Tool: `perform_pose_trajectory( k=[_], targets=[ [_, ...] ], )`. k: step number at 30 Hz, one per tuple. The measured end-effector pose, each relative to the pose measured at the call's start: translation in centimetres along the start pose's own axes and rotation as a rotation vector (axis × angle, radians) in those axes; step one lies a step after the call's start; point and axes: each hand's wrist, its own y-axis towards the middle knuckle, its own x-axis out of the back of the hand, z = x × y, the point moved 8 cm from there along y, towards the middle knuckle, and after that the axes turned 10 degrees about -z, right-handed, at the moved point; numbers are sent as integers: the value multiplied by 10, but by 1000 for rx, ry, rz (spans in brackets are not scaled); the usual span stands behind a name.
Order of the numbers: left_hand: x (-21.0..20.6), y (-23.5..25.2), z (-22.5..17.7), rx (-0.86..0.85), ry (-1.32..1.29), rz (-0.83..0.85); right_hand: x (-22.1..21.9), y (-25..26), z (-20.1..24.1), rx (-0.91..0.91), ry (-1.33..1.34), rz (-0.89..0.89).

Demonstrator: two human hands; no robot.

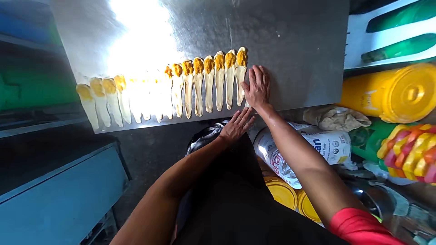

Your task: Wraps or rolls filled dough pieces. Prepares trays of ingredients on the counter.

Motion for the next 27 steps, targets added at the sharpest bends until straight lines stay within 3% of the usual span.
perform_pose_trajectory(
  k=[2, 4, 6, 9, 11, 14, 16, 19, 22, 24, 27],
  targets=[
    [20, -15, 6, -37, -108, 16, 0, -2, -2, -24, 4, -19],
    [49, -40, 22, 33, -211, 29, 7, -33, 7, -3, 45, 26],
    [80, -64, 52, 254, -363, -24, 18, -79, 21, 35, 98, 94],
    [116, -93, 101, 734, -550, -125, 30, -128, 31, 73, 160, 39],
    [120, -103, 126, 997, -714, -194, 42, -128, 29, 29, 144, -19],
    [110, -84, 143, 1252, -1177, -318, 57, -83, 24, -148, 241, 65],
    [106, -46, 145, 1268, -1423, -351, 65, -43, 26, -242, 454, 162],
    [107, 26, 140, 1153, -1741, -309, 73, 19, 36, -162, 818, 304],
    [112, 86, 154, 1127, -1895, -299, 73, 75, 2, -146, 735, 186],
    [121, 114, 184, 1153, -1737, -322, 56, 106, -21, -167, 547, 157],
    [129, 146, 242, 1063, -1095, -224, 7, 139, -26, -106, 355, 187]
  ],
)
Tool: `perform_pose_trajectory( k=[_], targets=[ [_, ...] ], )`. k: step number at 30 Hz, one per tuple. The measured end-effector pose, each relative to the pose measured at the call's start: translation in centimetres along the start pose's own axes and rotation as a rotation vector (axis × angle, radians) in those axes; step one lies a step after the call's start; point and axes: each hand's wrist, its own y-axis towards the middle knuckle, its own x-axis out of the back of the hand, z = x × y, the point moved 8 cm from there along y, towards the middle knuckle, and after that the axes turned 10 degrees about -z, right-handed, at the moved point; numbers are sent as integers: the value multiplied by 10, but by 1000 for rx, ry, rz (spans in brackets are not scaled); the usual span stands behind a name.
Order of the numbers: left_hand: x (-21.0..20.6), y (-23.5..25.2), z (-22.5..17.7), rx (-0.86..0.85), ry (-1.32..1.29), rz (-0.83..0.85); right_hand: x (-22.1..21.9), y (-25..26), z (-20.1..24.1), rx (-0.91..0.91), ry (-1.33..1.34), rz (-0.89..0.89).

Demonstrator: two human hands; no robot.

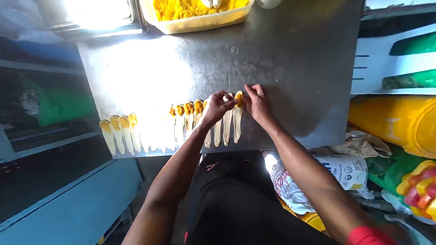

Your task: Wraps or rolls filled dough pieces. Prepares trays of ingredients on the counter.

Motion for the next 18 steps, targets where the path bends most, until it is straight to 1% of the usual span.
perform_pose_trajectory(
  k=[2, 3, 5, 8, 10, 12, 15, 16, 18],
  targets=[
    [3, 28, -11, -121, 419, -67, -10, 6, 5, 78, 17, -38],
    [0, 37, -16, -165, 572, -70, -12, 6, 7, 97, 52, -52],
    [-15, 48, -20, -285, 821, 4, -10, 3, 4, 69, 136, -35],
    [-37, 50, -15, -347, 1039, 148, -12, 2, -4, -13, 164, 5],
    [-43, 51, -6, -357, 1062, 170, -14, 5, -5, -45, 95, 7],
    [-45, 51, -1, -371, 1029, 144, -15, 7, -4, -77, 55, 29],
    [-42, 49, 0, -490, 896, 110, -14, 2, -9, -156, 131, 29],
    [-40, 45, -1, -542, 857, 105, -12, -2, -10, -161, 165, -9],
    [-37, 32, -3, -682, 839, 86, -7, -16, -6, -92, 206, -152]
  ],
)
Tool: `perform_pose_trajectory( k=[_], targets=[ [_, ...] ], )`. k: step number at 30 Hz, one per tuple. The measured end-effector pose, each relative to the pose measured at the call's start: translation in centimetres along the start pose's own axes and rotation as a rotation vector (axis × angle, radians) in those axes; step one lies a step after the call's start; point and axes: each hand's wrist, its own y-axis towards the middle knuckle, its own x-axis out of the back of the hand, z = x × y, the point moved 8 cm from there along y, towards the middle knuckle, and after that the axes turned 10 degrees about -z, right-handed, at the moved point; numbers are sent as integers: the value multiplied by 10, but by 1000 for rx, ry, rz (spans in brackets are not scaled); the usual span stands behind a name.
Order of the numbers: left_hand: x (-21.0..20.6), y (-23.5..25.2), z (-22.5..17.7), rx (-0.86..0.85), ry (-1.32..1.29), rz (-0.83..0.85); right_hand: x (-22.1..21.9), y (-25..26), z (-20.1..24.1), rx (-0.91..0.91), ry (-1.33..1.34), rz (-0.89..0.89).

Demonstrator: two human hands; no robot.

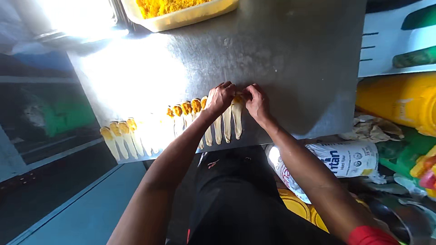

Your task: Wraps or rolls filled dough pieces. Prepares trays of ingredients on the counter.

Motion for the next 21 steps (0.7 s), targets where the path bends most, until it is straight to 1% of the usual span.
perform_pose_trajectory(
  k=[2, 3, 5, 7, 9, 11, 12, 13, 15, 17, 19, 21],
  targets=[
    [3, -16, -13, -158, 58, -78, 6, -21, 5, 121, -14, -126],
    [1, -26, -17, -222, 90, -104, 7, -33, 7, 177, -52, -159],
    [-6, -44, -23, -304, 168, -120, 3, -57, 8, 249, -137, -157],
    [-17, -60, -25, -321, 249, -88, -3, -75, 9, 286, -215, -140],
    [-27, -69, -23, -261, 319, 1, -7, -91, 8, 263, -294, -67],
    [-28, -69, -24, -164, 339, 77, -2, -98, 14, 185, -343, 55],
    [-25, -69, -24, -106, 317, 89, 4, -98, 18, 143, -333, 75],
    [-19, -67, -24, -48, 280, 69, 12, -94, 21, 112, -299, 53],
    [-5, -59, -22, 51, 232, 19, 24, -77, 19, 79, -240, -47],
    [-2, -50, -16, 116, 263, 32, 20, -54, 10, 27, -230, -91],
    [-8, -43, -11, 123, 272, 74, 9, -41, 4, -26, -223, -21],
    [-13, -36, -9, 68, 253, 66, 2, -33, 0, -45, -201, 28]
  ],
)
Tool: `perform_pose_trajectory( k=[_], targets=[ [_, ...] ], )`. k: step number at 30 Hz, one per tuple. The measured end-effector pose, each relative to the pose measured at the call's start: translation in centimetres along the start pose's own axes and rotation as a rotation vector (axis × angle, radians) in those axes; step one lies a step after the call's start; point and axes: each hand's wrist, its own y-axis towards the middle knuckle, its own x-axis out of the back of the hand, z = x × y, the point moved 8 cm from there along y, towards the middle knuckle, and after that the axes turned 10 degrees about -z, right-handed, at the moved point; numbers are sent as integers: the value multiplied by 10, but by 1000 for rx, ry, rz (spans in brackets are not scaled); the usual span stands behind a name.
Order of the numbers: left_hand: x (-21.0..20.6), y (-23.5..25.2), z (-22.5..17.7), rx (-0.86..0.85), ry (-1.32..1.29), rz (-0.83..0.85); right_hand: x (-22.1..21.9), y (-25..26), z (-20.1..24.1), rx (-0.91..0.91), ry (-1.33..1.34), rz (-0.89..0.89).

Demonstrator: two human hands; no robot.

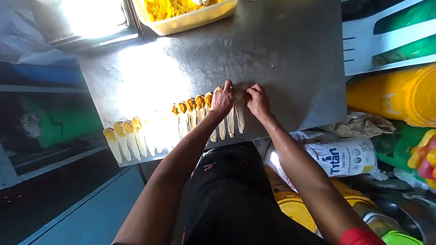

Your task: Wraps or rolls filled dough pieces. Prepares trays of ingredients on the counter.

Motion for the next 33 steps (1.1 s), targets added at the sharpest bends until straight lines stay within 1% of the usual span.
perform_pose_trajectory(
  k=[2, 4, 6, 8, 10, 12, 14, 18, 20, 22, 26, 30, 32, 33],
  targets=[
    [0, 2, 2, -27, -85, -32, -3, 2, -3, -42, 68, 37],
    [1, 0, 4, -23, -215, -96, -3, 0, -9, -132, 161, 63],
    [0, -2, 6, 45, -309, -124, -4, -2, -13, -204, 241, 38],
    [2, -3, 9, 164, -380, -166, -3, -3, -13, -216, 264, -41],
    [2, -5, 10, 276, -407, -243, 2, -10, -8, -180, 240, -141],
    [-1, -8, 13, 372, -379, -322, 4, -14, -3, -151, 174, -241],
    [0, -16, 8, 413, -331, -370, 4, -23, 4, -111, 124, -311],
    [19, -45, -20, 330, -324, -356, 1, -42, 18, -62, 129, -294],
    [18, -51, -23, 313, -365, -312, -3, -50, 18, -67, 150, -244],
    [12, -54, -22, 265, -403, -316, -7, -56, 13, -84, 191, -243],
    [11, -49, -18, 175, -397, -386, -8, -58, 11, -82, 247, -262],
    [-2, -26, -10, 187, -302, -481, -11, -61, 13, -71, 197, -267],
    [-5, -29, -16, 139, -226, -436, -14, -62, 13, -56, 177, -252],
    [-7, -33, -21, 104, -187, -384, -15, -62, 12, -49, 166, -244]
  ],
)
